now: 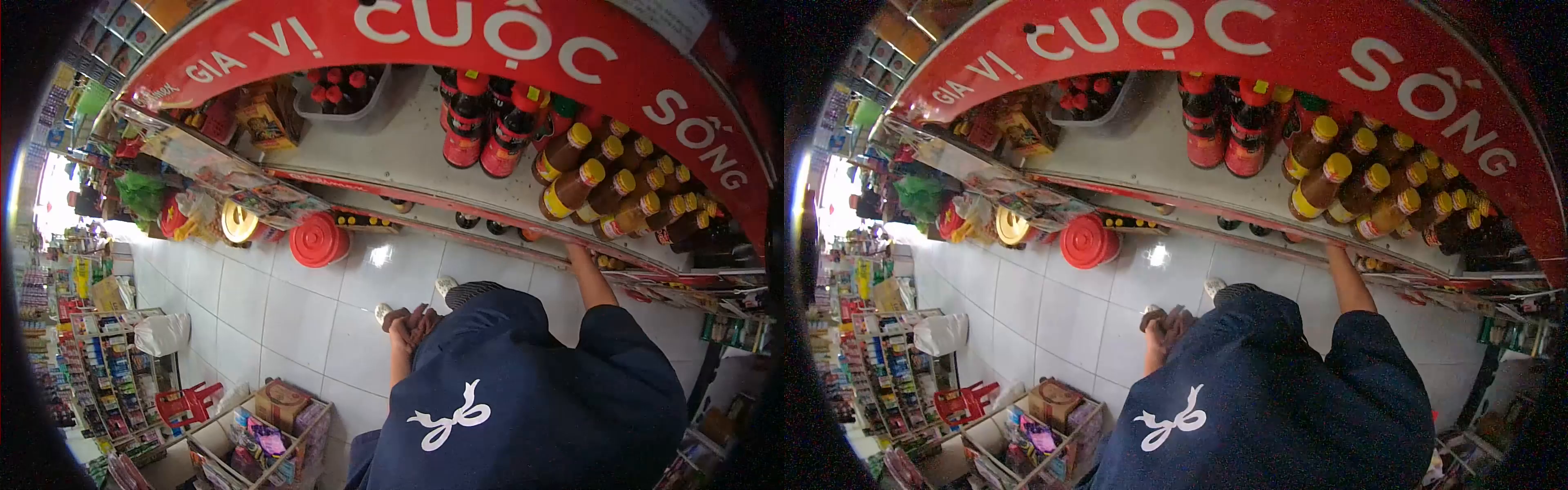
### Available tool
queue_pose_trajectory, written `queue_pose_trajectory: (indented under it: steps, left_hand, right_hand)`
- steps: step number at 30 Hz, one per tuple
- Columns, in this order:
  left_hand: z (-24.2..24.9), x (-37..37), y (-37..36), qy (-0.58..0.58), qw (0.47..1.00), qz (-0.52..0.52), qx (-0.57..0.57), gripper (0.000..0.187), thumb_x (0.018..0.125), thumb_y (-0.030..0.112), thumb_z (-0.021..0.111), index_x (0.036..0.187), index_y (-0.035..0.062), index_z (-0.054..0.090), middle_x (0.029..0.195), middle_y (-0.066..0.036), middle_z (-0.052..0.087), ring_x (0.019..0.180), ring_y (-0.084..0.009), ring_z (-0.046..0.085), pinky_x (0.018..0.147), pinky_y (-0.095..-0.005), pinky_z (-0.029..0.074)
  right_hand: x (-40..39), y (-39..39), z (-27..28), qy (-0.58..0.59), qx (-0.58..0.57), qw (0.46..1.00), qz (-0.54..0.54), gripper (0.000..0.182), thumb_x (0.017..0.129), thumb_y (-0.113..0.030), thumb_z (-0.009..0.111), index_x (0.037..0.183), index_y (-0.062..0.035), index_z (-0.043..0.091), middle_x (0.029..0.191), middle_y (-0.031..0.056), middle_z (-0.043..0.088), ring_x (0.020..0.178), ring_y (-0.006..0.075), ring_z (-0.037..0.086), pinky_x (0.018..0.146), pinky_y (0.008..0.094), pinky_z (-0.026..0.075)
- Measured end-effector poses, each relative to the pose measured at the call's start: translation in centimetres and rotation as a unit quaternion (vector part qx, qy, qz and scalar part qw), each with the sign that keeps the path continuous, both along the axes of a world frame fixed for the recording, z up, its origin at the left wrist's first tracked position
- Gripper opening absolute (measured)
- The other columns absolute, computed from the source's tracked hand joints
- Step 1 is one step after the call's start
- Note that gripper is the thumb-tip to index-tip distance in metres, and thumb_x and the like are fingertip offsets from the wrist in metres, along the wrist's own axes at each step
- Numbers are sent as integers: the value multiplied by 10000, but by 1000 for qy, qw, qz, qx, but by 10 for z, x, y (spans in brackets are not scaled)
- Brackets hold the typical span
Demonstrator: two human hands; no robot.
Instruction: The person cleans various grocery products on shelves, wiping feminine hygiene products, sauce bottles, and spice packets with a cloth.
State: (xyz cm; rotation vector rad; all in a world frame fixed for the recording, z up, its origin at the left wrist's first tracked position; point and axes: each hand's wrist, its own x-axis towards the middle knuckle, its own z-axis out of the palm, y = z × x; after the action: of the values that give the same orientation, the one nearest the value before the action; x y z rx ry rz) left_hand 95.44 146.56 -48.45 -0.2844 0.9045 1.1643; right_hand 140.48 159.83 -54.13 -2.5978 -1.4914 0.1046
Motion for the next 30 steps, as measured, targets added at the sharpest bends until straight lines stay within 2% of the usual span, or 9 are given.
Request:
queue_pose_trajectory:
  steps: [2,4,7,10,14,18,25,29,30]
  left_hand:
    - [-10,-4,6,193,953,-228,50,299,763,111,342,1018,-43,369,1144,-212,411,937,-349,468,719,-343,459]
    - [-17,-15,7,561,581,-559,190,293,769,112,340,1021,-36,358,1161,-227,402,946,-352,470,710,-346,470]
    - [-42,-12,-3,520,729,-382,227,209,756,105,344,895,-31,419,938,-216,485,861,-350,523,730,-354,483]
    - [-48,-5,-6,-48,995,-85,-5,196,743,91,345,864,-24,448,860,-173,500,877,-334,525,762,-374,476]
    - [-33,-2,-21,322,937,-93,-102,211,760,125,392,871,-22,495,847,-114,521,860,-221,524,732,-327,454]
    - [-106,-35,-41,511,797,-218,238,436,801,379,435,1012,-2,454,936,-99,508,864,-226,504,789,-306,420]
    - [-37,5,-59,267,928,-257,29,557,771,508,411,1040,24,467,970,-96,514,908,-228,495,768,-333,417]
    - [-2,73,-16,49,933,-341,103,665,742,606,377,1093,45,443,1031,-96,495,959,-241,473,793,-368,397]
    - [5,94,-6,-40,916,-377,133,722,726,649,352,1134,55,413,1078,-97,474,992,-252,456,828,-391,379]
  right_hand:
    - [3,6,0,1,-9,1000,0,409,708,-260,605,1036,-32,515,1047,135,543,966,285,505,841,367,377]
    - [4,11,-3,5,-17,1000,-3,415,707,-260,605,1042,-34,510,1040,137,544,958,288,507,836,369,379]
    - [-4,13,-9,9,-23,1000,1,424,705,-260,605,1050,-37,502,1029,139,547,945,292,511,828,373,383]
    - [-11,15,-15,11,-30,999,7,433,703,-260,606,1059,-40,495,1019,140,550,932,297,515,820,377,386]
    - [-10,16,-18,24,-38,999,9,445,700,-260,607,1070,-44,484,1005,143,553,915,303,521,810,383,391]
    - [-6,6,-21,40,-29,999,-8,458,698,-260,607,1081,-48,474,992,146,557,898,309,526,799,388,396]
    - [-122,-56,63,203,223,933,-197,394,698,-261,612,1008,-43,507,890,147,570,825,310,542,745,400,411]
    - [-238,-119,-52,327,106,832,435,415,792,-426,467,981,-65,546,839,153,590,820,295,556,726,381,427]
    - [-238,-140,-5,428,-31,837,340,479,771,-475,475,962,-44,562,862,165,593,829,277,565,731,363,431]
